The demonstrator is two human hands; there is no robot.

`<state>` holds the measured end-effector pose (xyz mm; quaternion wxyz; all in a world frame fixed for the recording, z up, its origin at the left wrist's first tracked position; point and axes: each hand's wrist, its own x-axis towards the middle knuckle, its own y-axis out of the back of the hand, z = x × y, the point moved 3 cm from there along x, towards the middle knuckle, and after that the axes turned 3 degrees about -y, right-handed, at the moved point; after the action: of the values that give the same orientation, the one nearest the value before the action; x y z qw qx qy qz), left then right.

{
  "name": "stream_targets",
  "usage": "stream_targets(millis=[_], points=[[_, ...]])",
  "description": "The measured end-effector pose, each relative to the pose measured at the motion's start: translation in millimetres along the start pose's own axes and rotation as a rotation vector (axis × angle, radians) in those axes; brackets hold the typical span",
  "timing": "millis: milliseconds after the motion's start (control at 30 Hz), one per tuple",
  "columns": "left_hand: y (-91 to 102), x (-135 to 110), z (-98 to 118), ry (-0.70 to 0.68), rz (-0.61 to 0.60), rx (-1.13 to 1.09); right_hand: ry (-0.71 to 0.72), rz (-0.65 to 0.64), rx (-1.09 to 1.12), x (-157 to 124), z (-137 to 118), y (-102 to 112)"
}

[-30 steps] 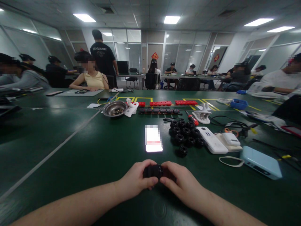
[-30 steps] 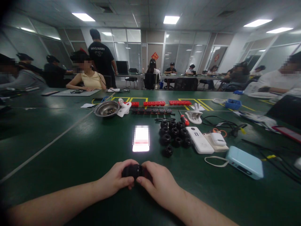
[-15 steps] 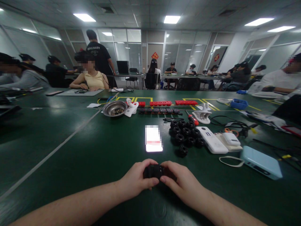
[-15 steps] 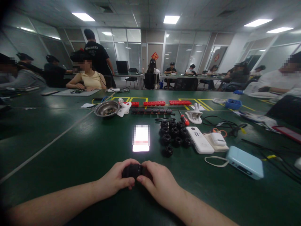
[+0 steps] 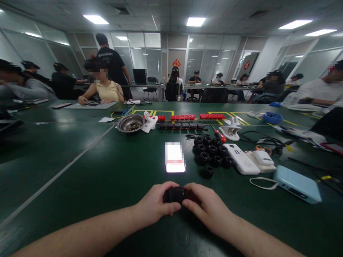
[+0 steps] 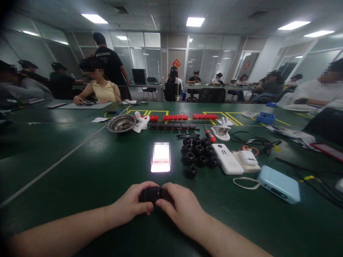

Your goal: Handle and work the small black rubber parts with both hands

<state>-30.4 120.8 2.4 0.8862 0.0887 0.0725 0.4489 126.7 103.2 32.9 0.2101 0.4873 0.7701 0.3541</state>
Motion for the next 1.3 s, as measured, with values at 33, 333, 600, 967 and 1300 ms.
stream_targets(millis=[33,333,600,967,1300], points=[[-0.7,0.3,-1.0,0.007,-0.004,-0.058,0.012,0.007,0.016,-0.7,-0.7,0.7],[2.4,-2.9,13.0,-0.057,0.037,0.180,-0.049,-0.009,-0.072,0.5,0.7,-0.6],[0.6,-1.3,4.0,-0.018,-0.014,0.071,-0.020,-0.003,-0.008,-2.7,-1.1,1.1],[-0.2,-0.7,4.5,0.003,-0.038,0.020,-0.016,-0.016,-0.014,-0.2,-0.3,0.2],[1.4,-1.2,4.6,-0.002,0.001,0.102,-0.018,-0.021,-0.051,2.0,1.3,-2.7]])
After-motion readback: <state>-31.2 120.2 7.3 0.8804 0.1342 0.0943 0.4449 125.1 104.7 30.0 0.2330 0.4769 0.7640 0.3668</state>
